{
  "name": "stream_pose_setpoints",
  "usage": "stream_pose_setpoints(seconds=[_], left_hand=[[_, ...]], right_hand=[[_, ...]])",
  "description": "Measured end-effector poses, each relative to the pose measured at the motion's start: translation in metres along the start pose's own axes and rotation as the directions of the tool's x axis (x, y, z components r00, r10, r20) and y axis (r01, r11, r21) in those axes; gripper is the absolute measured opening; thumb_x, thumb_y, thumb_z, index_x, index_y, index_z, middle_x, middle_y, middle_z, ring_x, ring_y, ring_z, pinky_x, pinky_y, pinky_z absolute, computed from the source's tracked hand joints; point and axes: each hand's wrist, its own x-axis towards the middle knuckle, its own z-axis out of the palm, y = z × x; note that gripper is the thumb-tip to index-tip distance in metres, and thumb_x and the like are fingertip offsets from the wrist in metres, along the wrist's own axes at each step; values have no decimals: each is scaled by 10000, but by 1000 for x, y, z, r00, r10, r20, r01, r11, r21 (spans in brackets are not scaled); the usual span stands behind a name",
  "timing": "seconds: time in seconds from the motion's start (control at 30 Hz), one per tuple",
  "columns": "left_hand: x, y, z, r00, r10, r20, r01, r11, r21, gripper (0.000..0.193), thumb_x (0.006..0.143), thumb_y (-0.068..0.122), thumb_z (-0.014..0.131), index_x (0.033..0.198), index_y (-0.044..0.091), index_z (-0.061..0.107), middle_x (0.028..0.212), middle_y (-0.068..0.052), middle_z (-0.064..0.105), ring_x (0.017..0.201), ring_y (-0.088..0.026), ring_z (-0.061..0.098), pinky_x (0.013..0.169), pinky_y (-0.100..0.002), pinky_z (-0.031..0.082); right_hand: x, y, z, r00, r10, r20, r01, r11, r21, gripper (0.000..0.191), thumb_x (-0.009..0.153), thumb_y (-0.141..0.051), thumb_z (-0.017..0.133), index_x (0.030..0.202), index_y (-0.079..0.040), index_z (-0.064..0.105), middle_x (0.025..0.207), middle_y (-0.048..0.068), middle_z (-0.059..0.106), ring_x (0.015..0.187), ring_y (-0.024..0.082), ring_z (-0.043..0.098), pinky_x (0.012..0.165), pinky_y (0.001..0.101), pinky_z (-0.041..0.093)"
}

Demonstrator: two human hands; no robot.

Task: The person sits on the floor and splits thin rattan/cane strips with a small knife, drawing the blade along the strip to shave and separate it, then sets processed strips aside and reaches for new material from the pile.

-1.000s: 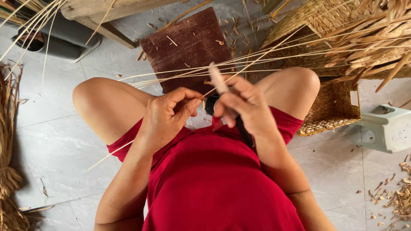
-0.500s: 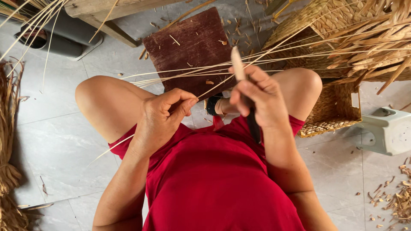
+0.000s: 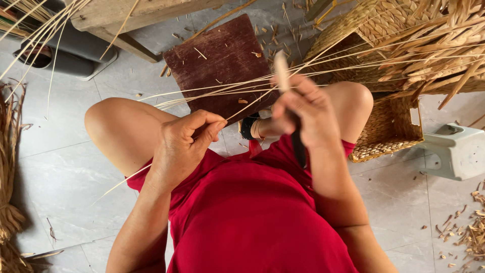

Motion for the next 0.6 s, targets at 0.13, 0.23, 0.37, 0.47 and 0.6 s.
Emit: stream_pose_setpoints(seconds=[0.13, 0.23, 0.37, 0.47, 0.6], left_hand=[[-1, -2, -3, 1000, -24, -7, 24, 998, 54, 77, 985, 112, 711, 1007, 45, 741, 736, -11, 704, 673, -40, 648, 596, -221, 535], [4, -2, 2, 1000, -24, -19, 25, 999, 37, 73, 989, 110, 709, 1006, 48, 744, 735, -16, 703, 669, -46, 637, 593, -228, 531], [10, 1, 12, 999, -34, -22, 35, 998, 59, 79, 979, 112, 713, 1005, 45, 746, 735, -13, 709, 653, -37, 641, 576, -231, 516], [8, -1, 7, 1000, -30, -3, 30, 997, 72, 92, 974, 110, 709, 1026, 43, 747, 729, -14, 703, 651, -31, 633, 574, -230, 513], [6, -8, -5, 988, -153, 15, 151, 984, 95, 95, 973, 122, 706, 1018, 56, 759, 686, -19, 691, 608, -44, 591, 538, -246, 487]], right_hand=[[11, -25, -24, 978, -96, -186, 114, 989, 89, 333, 1069, -77, 622, 1380, 41, 600, 833, 117, 694, 550, 137, 547, 493, 248, 412], [7, -23, -10, 985, -125, -123, 126, 992, -2, 364, 1056, -96, 605, 1407, 1, 586, 816, 97, 698, 540, 118, 547, 476, 234, 412], [-4, 4, 22, 998, 36, 53, -30, 994, -109, 323, 1041, -118, 598, 1347, -15, 582, 775, 95, 709, 495, 102, 554, 463, 228, 444], [-1, 1, 19, 997, 6, 78, -2, 999, -49, 281, 1070, -111, 602, 1328, 0, 607, 805, 105, 712, 521, 95, 544, 475, 221, 423], [6, -17, 6, 993, -111, -32, 110, 993, -29, 282, 1075, -90, 602, 1346, -10, 609, 825, 102, 706, 539, 89, 542, 471, 213, 406]])
